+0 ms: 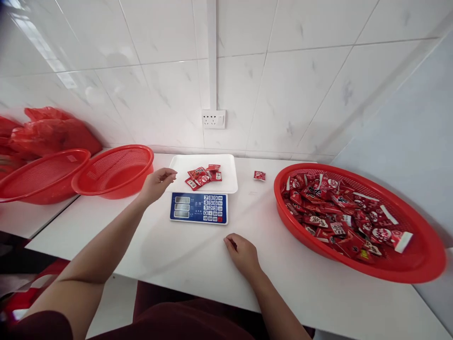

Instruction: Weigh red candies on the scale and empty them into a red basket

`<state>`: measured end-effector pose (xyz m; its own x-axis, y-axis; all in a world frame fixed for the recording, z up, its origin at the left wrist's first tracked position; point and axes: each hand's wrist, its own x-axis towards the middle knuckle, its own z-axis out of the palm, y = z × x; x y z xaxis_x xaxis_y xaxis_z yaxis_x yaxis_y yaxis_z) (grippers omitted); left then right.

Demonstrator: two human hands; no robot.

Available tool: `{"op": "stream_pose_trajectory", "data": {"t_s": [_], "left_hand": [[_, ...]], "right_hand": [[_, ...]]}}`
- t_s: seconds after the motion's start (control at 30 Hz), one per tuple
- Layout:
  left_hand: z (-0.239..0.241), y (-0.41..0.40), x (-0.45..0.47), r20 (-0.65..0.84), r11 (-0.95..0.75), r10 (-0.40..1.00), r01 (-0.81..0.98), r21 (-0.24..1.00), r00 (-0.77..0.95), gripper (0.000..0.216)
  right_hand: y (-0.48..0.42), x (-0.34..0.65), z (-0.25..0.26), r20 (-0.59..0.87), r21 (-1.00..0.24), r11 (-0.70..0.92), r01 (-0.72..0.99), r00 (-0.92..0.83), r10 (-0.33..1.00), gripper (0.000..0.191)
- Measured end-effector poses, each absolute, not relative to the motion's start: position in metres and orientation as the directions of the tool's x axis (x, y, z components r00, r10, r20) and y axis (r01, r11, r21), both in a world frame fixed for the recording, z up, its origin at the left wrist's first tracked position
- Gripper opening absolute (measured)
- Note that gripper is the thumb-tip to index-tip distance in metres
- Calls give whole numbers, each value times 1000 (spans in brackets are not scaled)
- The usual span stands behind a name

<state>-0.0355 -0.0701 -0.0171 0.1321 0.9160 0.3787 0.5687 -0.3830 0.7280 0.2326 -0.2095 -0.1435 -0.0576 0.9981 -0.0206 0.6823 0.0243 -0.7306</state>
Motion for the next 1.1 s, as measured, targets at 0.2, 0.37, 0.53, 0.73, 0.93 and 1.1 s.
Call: {"op": "stream_pose_trajectory", "data": {"t_s": [0.2,0.37,0.53,0.73,0.93,1.1], "left_hand": [[-17,-52,-26,351,-435,895,710,554,275,23],[-19,-43,11,395,-628,757,748,215,521,26],[-27,-30,51,362,-689,667,724,-35,651,24],[-37,-17,70,424,-708,659,703,72,621,20],[-43,-36,60,483,-780,582,617,104,655,21],[-33,-47,30,438,-743,654,632,220,617,40]], "right_hand": [[-210,232,-143,-28,-743,11,669,-47,998,27],[-210,232,-141,-19,-741,14,672,-41,999,27],[-211,232,-143,-17,-732,15,681,-40,999,28],[-211,233,-144,-10,-739,16,674,-36,999,29],[-212,233,-142,-2,-752,35,658,-55,998,30],[-211,234,-143,-9,-754,29,656,-55,998,30]]}}
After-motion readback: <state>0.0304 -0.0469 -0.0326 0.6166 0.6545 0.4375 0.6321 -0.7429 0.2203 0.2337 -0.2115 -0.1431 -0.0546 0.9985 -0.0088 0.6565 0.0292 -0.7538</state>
